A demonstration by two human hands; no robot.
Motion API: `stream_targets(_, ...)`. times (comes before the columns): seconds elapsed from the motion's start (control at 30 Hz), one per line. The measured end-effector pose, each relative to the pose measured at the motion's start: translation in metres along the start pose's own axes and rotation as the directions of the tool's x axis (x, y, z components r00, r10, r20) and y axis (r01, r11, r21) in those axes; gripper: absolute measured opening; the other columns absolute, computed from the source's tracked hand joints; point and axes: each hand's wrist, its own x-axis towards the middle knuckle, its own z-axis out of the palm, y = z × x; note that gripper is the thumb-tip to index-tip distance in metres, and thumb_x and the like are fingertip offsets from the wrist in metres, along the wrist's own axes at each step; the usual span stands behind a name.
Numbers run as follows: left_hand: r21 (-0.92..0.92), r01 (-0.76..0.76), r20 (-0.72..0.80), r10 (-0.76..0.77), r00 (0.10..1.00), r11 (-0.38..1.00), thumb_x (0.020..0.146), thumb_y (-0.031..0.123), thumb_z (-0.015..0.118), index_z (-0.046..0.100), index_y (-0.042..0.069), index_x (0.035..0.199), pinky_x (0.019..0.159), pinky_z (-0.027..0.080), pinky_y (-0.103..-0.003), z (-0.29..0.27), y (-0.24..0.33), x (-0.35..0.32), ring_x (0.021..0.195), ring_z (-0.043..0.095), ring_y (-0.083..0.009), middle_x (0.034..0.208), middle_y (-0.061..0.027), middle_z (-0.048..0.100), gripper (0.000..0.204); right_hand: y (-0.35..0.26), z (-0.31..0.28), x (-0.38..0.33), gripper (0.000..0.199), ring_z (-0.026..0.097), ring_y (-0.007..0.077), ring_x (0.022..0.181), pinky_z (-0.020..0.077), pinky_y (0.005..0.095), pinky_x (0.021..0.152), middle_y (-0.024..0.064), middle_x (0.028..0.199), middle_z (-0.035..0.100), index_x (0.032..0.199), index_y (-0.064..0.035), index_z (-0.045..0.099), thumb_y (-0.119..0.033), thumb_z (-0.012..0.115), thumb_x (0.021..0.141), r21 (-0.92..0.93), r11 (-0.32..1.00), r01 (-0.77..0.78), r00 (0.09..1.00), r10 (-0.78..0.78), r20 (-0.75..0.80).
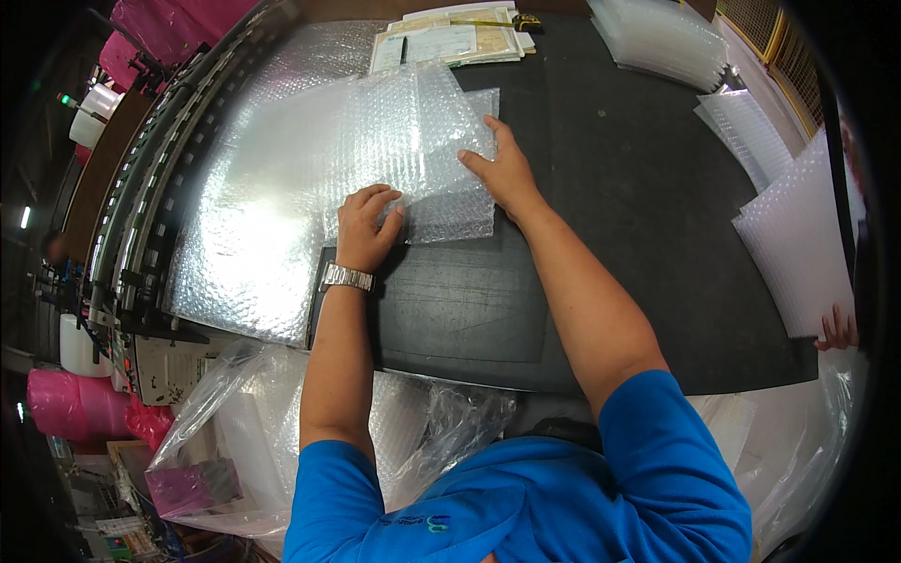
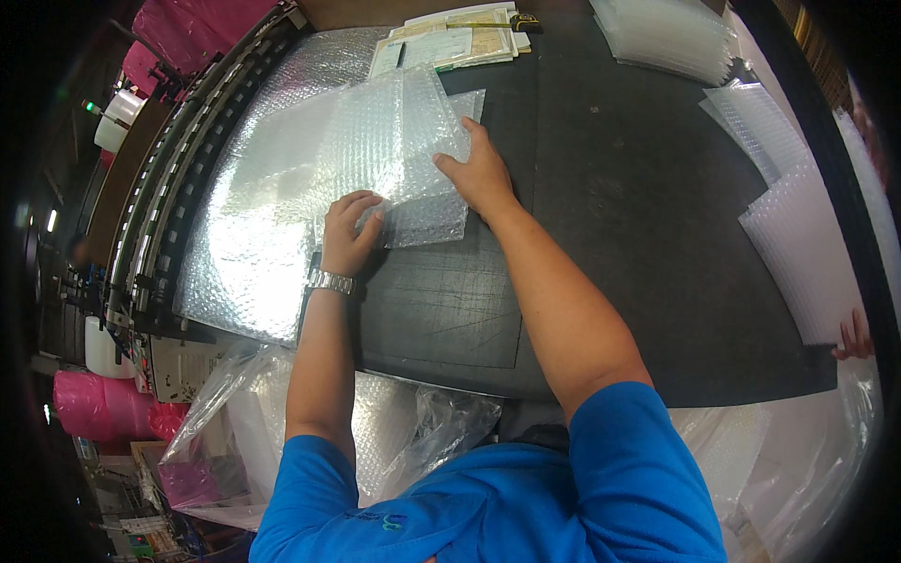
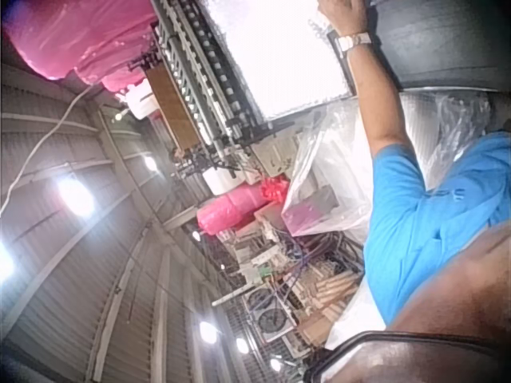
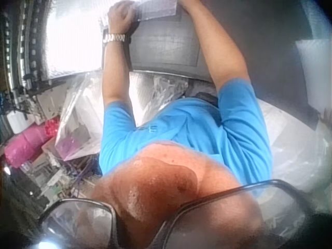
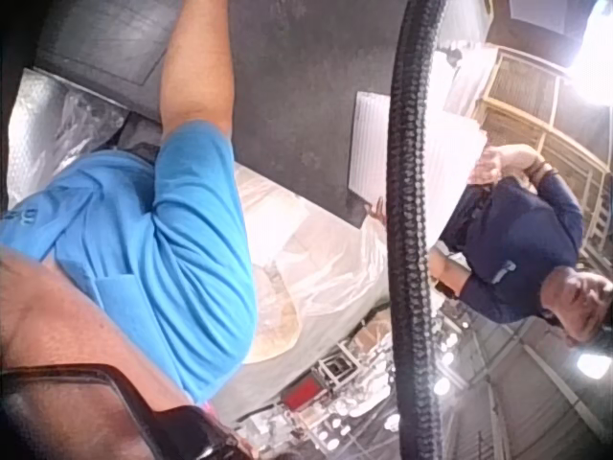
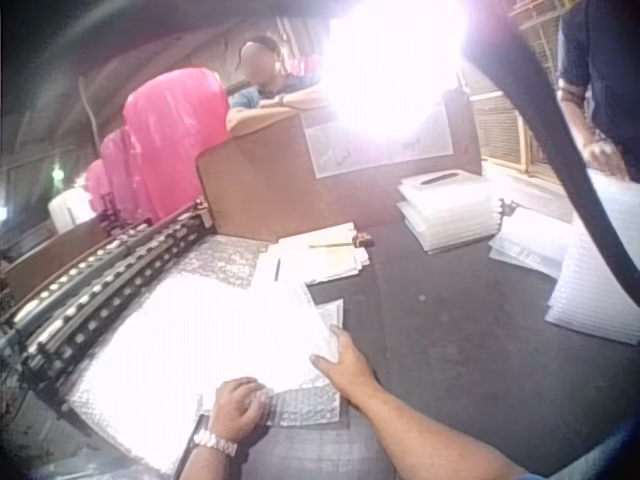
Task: The person stacks sheets of bubble wrap on a black table. They repeatedly pick up sheets, align them, and place them into a growing pile. Another person is visible in the background handling similar materials.
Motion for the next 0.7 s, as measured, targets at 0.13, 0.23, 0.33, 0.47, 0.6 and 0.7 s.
stream_targets(0.13, 0.004, -0.010, -0.025, 0.011, 1.000, 1.000, 0.076, 0.021, 0.059, 0.064, 0.010, 0.092, 0.085, 0.036, -0.037, -0.002, 0.002, 0.000, 0.098, 0.050, -0.0245, 0.103, -0.0078, 0.058, 0.021, 0.005, 0.001, 0.002, 0.069, 0.044, 0.0329, 0.115, 0.0349, 0.0344, 0.095, 0.0236, 0.124, 0.044, 0.128, -0.0024, 0.033, -0.024, 0.066, 0.071, 0.004, 1.000, 0.007, 1.000, -0.007, -0.008)
stream_targets(0.23, 0.109, 0.014, -0.215, 0.010, 0.977, 0.994, 0.075, 0.020, 0.060, 0.064, 0.009, 0.091, 0.085, 0.036, -0.038, -0.002, 0.000, 0.001, 0.100, 0.049, -0.0269, 0.105, -0.0104, 0.056, 0.020, 0.006, 0.002, 0.002, 0.069, 0.045, 0.0331, 0.114, 0.0349, 0.0347, 0.095, 0.0238, 0.124, 0.044, 0.128, -0.0024, 0.033, -0.024, 0.066, 0.071, 0.000, 1.000, 0.015, 1.000, -0.015, -0.011)
stream_targets(0.33, 0.267, 0.137, -0.403, -0.019, 0.915, 0.954, 0.075, 0.017, 0.060, 0.060, 0.009, 0.100, 0.091, 0.033, -0.042, -0.009, -0.004, 0.000, 0.107, 0.044, -0.0325, 0.115, -0.0174, 0.048, 0.026, 0.005, 0.001, 0.002, 0.069, 0.045, 0.0332, 0.114, 0.0350, 0.0347, 0.095, 0.0240, 0.123, 0.045, 0.128, -0.0023, 0.034, -0.024, 0.066, 0.071, 0.001, 1.000, -0.001, 1.000, 0.001, -0.011)
stream_targets(0.47, 0.379, 0.257, -0.488, -0.044, 0.872, 0.889, 0.075, 0.023, 0.059, 0.051, 0.009, 0.116, 0.094, 0.029, -0.047, -0.011, -0.014, 0.002, 0.116, 0.038, -0.0346, 0.126, -0.0210, 0.038, 0.044, 0.005, 0.000, 0.001, 0.068, 0.045, 0.0331, 0.114, 0.0352, 0.0345, 0.094, 0.0240, 0.123, 0.045, 0.128, -0.0024, 0.034, -0.024, 0.066, 0.072, 0.005, 1.000, -0.005, 1.000, 0.005, -0.012)
stream_targets(0.6, 0.410, 0.455, -0.235, -0.390, 0.890, 0.790, 0.077, 0.034, 0.053, 0.049, 0.014, 0.121, 0.098, 0.020, -0.054, 0.000, -0.035, -0.004, 0.121, 0.033, -0.0347, 0.131, -0.0195, 0.035, 0.049, 0.004, 0.002, 0.001, 0.067, 0.046, 0.0331, 0.113, 0.0355, 0.0345, 0.094, 0.0239, 0.123, 0.045, 0.127, -0.0025, 0.035, -0.024, 0.066, 0.072, 0.024, 1.000, -0.008, 1.000, 0.008, 0.003)
stream_targets(0.7, 0.372, 0.468, -0.182, -0.431, 0.884, 0.801, 0.077, 0.036, 0.054, 0.051, 0.017, 0.119, 0.098, 0.017, -0.055, 0.002, -0.030, -0.005, 0.121, 0.034, -0.0308, 0.129, -0.0162, 0.040, 0.046, 0.004, 0.000, 0.001, 0.067, 0.045, 0.0332, 0.113, 0.0355, 0.0346, 0.094, 0.0241, 0.122, 0.045, 0.127, -0.0022, 0.035, -0.024, 0.066, 0.072, 0.027, 0.999, -0.030, 0.999, 0.030, 0.011)
